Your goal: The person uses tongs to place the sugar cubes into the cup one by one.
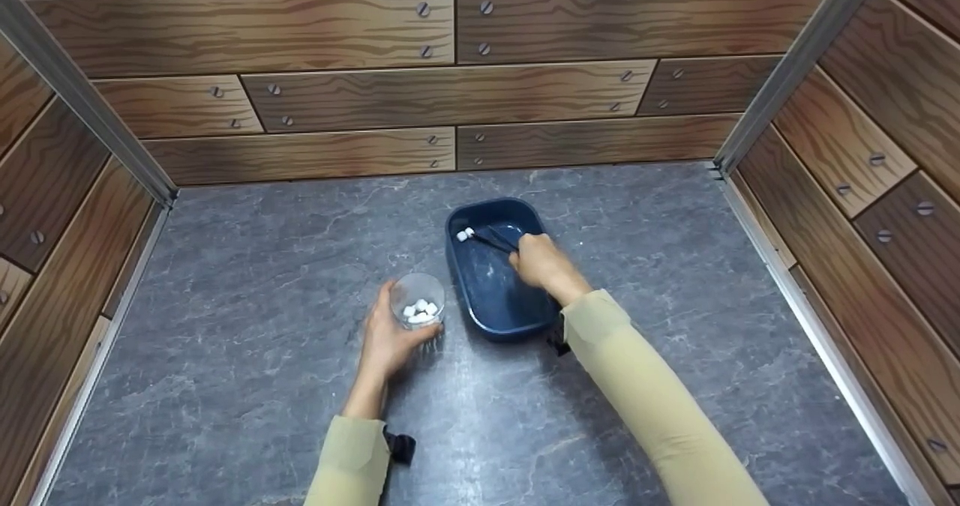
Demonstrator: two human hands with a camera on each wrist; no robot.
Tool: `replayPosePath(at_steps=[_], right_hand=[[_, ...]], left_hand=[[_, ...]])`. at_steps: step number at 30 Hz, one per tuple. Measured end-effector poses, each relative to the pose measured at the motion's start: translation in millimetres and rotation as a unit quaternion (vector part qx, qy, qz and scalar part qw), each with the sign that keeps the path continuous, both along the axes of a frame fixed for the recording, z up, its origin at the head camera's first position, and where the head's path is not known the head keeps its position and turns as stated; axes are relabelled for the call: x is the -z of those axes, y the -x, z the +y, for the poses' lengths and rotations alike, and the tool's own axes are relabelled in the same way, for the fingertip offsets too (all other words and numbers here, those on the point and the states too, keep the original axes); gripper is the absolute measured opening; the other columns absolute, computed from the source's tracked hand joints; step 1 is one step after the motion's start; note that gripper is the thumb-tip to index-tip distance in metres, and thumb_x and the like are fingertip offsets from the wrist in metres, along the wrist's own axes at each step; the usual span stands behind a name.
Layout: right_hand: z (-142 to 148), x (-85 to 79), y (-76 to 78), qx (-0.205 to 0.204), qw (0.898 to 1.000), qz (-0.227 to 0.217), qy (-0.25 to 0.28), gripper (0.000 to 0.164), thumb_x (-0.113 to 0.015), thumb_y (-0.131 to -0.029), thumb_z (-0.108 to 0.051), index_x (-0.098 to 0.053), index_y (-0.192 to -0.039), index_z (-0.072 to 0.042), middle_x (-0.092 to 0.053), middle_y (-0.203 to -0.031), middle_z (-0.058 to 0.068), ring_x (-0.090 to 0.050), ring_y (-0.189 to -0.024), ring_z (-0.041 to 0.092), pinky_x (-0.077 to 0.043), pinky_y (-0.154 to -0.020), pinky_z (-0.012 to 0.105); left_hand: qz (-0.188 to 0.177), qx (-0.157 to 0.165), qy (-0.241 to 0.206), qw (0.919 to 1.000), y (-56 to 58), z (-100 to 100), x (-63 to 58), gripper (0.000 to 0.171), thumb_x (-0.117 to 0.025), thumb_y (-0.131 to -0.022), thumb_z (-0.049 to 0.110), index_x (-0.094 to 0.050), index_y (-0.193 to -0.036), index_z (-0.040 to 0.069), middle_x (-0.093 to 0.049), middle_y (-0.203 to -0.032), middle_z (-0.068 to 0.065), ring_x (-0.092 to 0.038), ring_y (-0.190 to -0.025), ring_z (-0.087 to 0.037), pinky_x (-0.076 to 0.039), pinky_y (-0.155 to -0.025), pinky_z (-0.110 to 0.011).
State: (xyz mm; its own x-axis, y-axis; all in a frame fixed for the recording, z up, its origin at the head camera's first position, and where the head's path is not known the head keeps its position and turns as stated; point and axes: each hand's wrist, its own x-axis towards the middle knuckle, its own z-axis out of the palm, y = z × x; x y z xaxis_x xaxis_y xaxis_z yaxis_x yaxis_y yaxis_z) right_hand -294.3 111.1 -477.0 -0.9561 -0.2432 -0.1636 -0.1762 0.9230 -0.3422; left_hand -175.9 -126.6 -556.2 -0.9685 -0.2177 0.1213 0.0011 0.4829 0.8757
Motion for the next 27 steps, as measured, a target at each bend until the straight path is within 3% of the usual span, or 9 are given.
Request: replayPosePath(at_steps=[4,11,27], right_hand=[[-2,1.3,1.6,-0.009,1.000,0.013,-0.007,0.023,-0.053,-0.096,-0.015,-0.067,-0.093,0.004,-0.067,-0.100,0.025,-0.064,-0.085,0.031,-0.052,-0.076,0.048],[-6,2.9,4.5,-0.021,1.000,0.016,-0.015,0.023,-0.052,-0.095,-0.013,-0.066,-0.086,0.004,-0.067,-0.096,0.025,-0.061,-0.078,0.028,-0.053,-0.073,0.047],[-12,4.6,8.3,-0.015,0.999,0.013,-0.025,0.026,-0.051,-0.097,-0.014,-0.069,-0.098,0.006,-0.067,-0.106,0.027,-0.066,-0.092,0.033,-0.053,-0.079,0.049]], left_hand=[[-0.002,0.000,-0.003,1.0000,-0.4,0,-0.4,0.102,-0.093,-0.059,0.023,-0.040,-0.142,-0.003,-0.050,-0.136,-0.028,-0.048,-0.124,-0.045,-0.038,-0.105,-0.051],[-0.001,-0.001,0.003,1.0000,-0.3,0,0.7,0.101,-0.093,-0.060,0.024,-0.040,-0.142,-0.003,-0.051,-0.135,-0.028,-0.048,-0.123,-0.045,-0.038,-0.103,-0.051],[-0.002,-0.002,0.004,1.0000,-0.8,0,0.9,0.100,-0.092,-0.060,0.022,-0.040,-0.142,-0.002,-0.051,-0.134,-0.030,-0.049,-0.121,-0.046,-0.039,-0.102,-0.052]])
